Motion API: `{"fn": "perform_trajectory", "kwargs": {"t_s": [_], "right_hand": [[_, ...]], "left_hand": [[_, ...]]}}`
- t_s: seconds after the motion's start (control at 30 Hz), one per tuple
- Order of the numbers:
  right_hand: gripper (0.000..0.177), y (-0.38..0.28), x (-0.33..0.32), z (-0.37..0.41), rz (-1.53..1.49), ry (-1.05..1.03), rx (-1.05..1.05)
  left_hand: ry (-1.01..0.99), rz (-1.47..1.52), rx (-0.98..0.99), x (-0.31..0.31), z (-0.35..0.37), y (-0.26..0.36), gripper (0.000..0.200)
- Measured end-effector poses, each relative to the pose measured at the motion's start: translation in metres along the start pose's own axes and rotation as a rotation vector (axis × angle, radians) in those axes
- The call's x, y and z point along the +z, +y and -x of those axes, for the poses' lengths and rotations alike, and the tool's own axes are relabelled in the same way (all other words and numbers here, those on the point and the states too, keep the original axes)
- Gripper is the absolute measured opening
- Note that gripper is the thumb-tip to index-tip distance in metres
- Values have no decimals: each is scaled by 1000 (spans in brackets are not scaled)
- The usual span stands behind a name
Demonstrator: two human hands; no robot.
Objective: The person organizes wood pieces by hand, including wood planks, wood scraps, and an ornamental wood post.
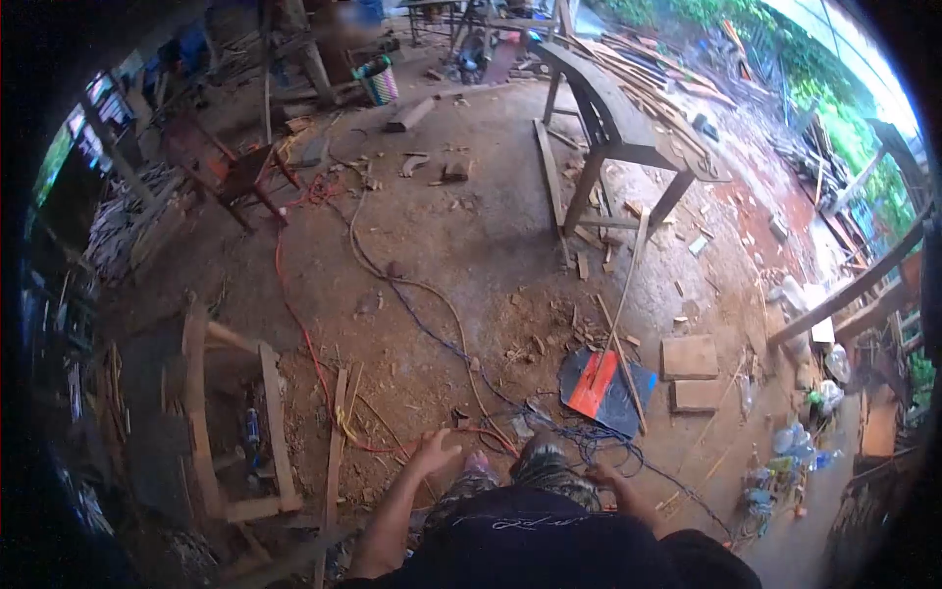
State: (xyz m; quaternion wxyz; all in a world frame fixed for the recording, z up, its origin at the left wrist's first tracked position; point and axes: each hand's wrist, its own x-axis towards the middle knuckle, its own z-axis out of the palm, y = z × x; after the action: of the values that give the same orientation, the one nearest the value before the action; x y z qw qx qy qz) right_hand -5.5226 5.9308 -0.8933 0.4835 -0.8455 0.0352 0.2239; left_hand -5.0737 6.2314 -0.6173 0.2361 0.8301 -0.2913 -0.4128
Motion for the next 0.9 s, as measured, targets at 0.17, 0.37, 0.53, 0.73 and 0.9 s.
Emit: {"fn": "perform_trajectory", "kwargs": {"t_s": [0.17, 0.37, 0.53, 0.73, 0.9], "right_hand": [[34, -35, -165, -45, -33, 306, 628], [36, 27, -357, -145, -122, 151, 903], [39, 55, -547, -191, -105, 645, 776], [42, 101, -778, -202, -170, 1110, 891], [40, 172, -948, -191, -182, 1435, 1064]], "left_hand": [[-24, -6, 11, -65, -122, 62, 66], [1, -7, -158, -116, -286, 122, 75], [135, -112, -162, -149, -414, 203, 90], [302, -83, -62, -224, -573, 336, 94], [150, -173, 14, -275, -741, 392, 89]]}}
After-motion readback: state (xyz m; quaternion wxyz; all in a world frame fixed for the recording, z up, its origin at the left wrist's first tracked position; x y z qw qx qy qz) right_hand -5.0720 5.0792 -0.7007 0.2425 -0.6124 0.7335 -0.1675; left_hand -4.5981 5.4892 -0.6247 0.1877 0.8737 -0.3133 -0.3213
